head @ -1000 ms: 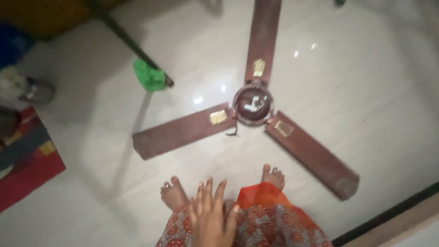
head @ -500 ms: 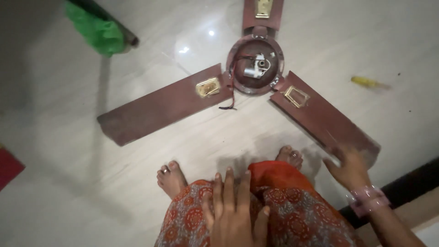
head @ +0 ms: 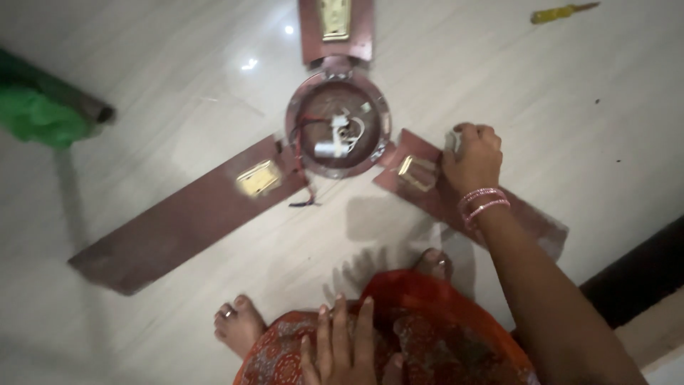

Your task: The person uses a screwdriver to loosen and remove screws from the central hub of a ceiling fan. They manipulate the fan blades and the motor housing while working on the ceiling-mounted unit.

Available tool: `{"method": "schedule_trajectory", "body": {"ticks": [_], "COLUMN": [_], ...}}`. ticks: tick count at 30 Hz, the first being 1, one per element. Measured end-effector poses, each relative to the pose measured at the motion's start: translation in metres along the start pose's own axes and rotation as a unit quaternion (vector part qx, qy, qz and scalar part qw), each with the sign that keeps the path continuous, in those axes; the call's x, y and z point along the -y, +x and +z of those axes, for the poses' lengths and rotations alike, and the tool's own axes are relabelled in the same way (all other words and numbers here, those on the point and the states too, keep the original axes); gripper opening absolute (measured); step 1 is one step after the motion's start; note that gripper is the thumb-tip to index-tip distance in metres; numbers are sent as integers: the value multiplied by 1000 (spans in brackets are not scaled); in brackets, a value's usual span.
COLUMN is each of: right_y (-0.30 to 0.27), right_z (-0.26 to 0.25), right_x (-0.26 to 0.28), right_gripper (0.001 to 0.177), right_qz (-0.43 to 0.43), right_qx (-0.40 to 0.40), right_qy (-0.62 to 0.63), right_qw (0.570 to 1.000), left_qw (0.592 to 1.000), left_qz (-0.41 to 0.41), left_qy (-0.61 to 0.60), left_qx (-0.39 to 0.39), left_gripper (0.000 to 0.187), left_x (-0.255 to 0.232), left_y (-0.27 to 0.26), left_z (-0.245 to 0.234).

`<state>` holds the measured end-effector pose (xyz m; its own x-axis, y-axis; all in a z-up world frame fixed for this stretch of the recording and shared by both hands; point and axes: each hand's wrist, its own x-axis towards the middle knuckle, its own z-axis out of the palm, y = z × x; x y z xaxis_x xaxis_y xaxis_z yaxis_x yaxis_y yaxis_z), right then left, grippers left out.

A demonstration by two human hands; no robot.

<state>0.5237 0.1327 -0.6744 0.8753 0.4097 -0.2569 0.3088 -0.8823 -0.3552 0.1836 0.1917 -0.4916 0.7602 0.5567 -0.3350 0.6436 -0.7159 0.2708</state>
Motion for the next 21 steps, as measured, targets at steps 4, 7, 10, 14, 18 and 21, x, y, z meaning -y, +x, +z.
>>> {"method": "schedule_trajectory", "body": {"ticks": [4, 7, 10, 14, 18, 21], "right_y": [60, 131, 197, 230, 190, 164], "right_z": [12, 5, -4, -11, 8, 25], "right_x": [-42, -81, -113, -125, -117, -121], "right_gripper": [59, 79, 84, 62, 58, 42], "right_qz": [6, -40, -56, 100, -48, -102], "right_qx": [-37, -62, -42, 97, -117, -201], "right_qy": [-19, -21, -6, -83, -93, -65], "right_qw": [999, 997, 997, 987, 988, 972], "left_qw": [998, 996, 994, 994, 982, 986], "left_qz": [18, 18, 34, 23, -32, -7], "left_qy": [26, 54, 81, 101, 147, 138], "left_qx": [-60, -68, -65, -32, 113, 95], "left_gripper": [90, 86, 82, 79, 83, 79], "left_x": [1, 9, 29, 42, 50, 52], "left_y": [13, 36, 54, 50, 52, 49], "left_z": [39, 63, 72, 67, 69, 75]}}
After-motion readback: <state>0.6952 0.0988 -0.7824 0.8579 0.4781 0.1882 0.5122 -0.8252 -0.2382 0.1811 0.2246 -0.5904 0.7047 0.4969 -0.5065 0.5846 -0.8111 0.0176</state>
